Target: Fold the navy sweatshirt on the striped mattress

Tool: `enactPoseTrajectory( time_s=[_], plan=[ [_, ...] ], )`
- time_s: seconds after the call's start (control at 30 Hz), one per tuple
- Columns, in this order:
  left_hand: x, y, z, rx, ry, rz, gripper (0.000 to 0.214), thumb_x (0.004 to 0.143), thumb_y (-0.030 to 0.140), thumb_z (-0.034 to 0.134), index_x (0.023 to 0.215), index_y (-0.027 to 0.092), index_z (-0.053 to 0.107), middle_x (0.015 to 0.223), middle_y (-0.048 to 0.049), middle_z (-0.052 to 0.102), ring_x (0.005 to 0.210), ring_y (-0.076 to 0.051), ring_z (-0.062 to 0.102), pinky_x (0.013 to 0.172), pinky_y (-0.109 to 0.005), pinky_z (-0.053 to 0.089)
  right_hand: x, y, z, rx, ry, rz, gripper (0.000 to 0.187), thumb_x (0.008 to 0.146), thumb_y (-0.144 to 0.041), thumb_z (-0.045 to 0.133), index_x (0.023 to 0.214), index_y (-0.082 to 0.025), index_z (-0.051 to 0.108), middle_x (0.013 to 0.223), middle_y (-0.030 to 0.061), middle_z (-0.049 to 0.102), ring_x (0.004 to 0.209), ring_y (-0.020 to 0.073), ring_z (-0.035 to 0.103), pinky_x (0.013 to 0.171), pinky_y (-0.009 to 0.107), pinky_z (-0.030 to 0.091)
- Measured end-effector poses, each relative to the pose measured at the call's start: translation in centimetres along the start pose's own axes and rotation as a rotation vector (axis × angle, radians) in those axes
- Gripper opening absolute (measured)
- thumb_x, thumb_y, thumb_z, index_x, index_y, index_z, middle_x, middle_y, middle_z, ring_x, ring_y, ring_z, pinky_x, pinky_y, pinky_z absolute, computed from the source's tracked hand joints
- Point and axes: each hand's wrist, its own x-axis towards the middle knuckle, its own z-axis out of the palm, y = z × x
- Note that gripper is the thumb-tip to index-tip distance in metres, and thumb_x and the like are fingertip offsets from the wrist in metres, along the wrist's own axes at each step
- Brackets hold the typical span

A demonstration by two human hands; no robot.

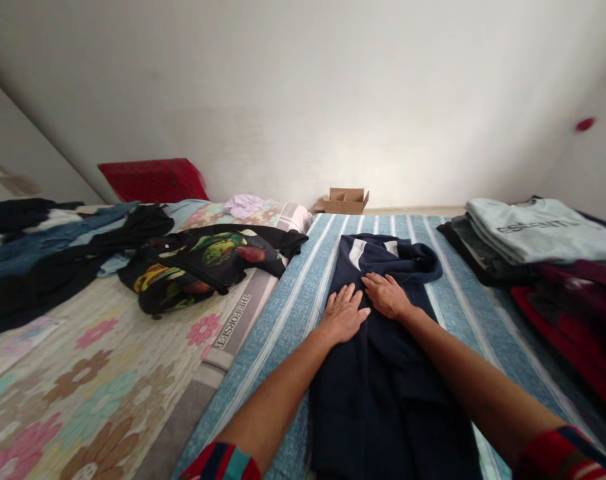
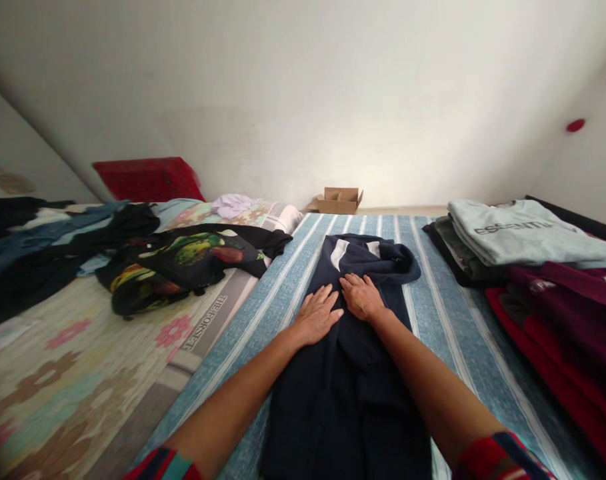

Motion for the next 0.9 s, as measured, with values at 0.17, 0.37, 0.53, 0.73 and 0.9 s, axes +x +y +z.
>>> enactPoseTrajectory(
  time_s=[0.17, 0.37, 0.53, 0.73, 0.9],
  plan=[
    [-3.6, 0.7, -2.5, -0.029, -0.014, 0.052, 0.053, 0.093, 0.037, 0.027, 0.138, 0.01, 0.032, 0.149, -0.0152, 0.023, 0.138, -0.024, 0.016, 0.109, -0.043, 0.02, -1.2, -2.3, -2.6, 0.007, 0.041, -0.043, 0.05, 0.095, -0.035, 0.027, 0.137, -0.011, 0.038, 0.145, 0.0156, 0.033, 0.135, 0.0246, 0.026, 0.107, 0.047, 0.021],
    [-8.9, 1.3, -1.9, -0.019, -0.12, 0.049, 0.059, 0.09, 0.04, 0.036, 0.141, 0.01, 0.028, 0.15, -0.0144, 0.021, 0.139, -0.024, 0.014, 0.111, -0.042, 0.017, -3.2, -5.0, -1.8, 0.066, -0.027, -0.182, 0.061, 0.093, -0.049, 0.026, 0.138, -0.008, 0.036, 0.145, 0.0172, 0.032, 0.135, 0.0274, 0.024, 0.108, 0.046, 0.021],
    [-9.4, 1.2, -1.4, 0.0, -0.158, 0.021, 0.063, 0.088, 0.044, 0.039, 0.142, 0.013, 0.026, 0.151, -0.0134, 0.016, 0.14, -0.025, 0.009, 0.111, -0.044, 0.014, -3.3, -4.7, -0.3, 0.126, -0.12, -0.107, 0.069, 0.092, -0.055, 0.023, 0.142, -0.007, 0.028, 0.149, 0.0176, 0.022, 0.137, 0.028, 0.017, 0.108, 0.047, 0.019],
    [-10.7, 1.3, -2.9, -0.073, -0.173, 0.023, 0.059, 0.089, 0.045, 0.037, 0.14, 0.015, 0.032, 0.151, -0.013, 0.017, 0.139, -0.024, 0.01, 0.111, -0.044, 0.017, -3.9, -5.5, -1.9, 0.156, -0.113, -0.089, 0.075, 0.089, -0.061, 0.021, 0.142, -0.008, 0.028, 0.149, 0.0183, 0.022, 0.137, 0.0283, 0.017, 0.109, 0.047, 0.017],
    [-11.9, 1.6, -2.2, -0.036, -0.198, -0.014, 0.064, 0.087, 0.047, 0.04, 0.143, 0.016, 0.027, 0.152, -0.0122, 0.013, 0.139, -0.024, 0.006, 0.111, -0.047, 0.014, -5.1, -6.7, -1.6, 0.17, -0.168, -0.091, 0.075, 0.09, -0.059, 0.017, 0.142, -0.005, 0.028, 0.148, 0.0191, 0.022, 0.137, 0.0298, 0.016, 0.109, 0.048, 0.017]
  ],
)
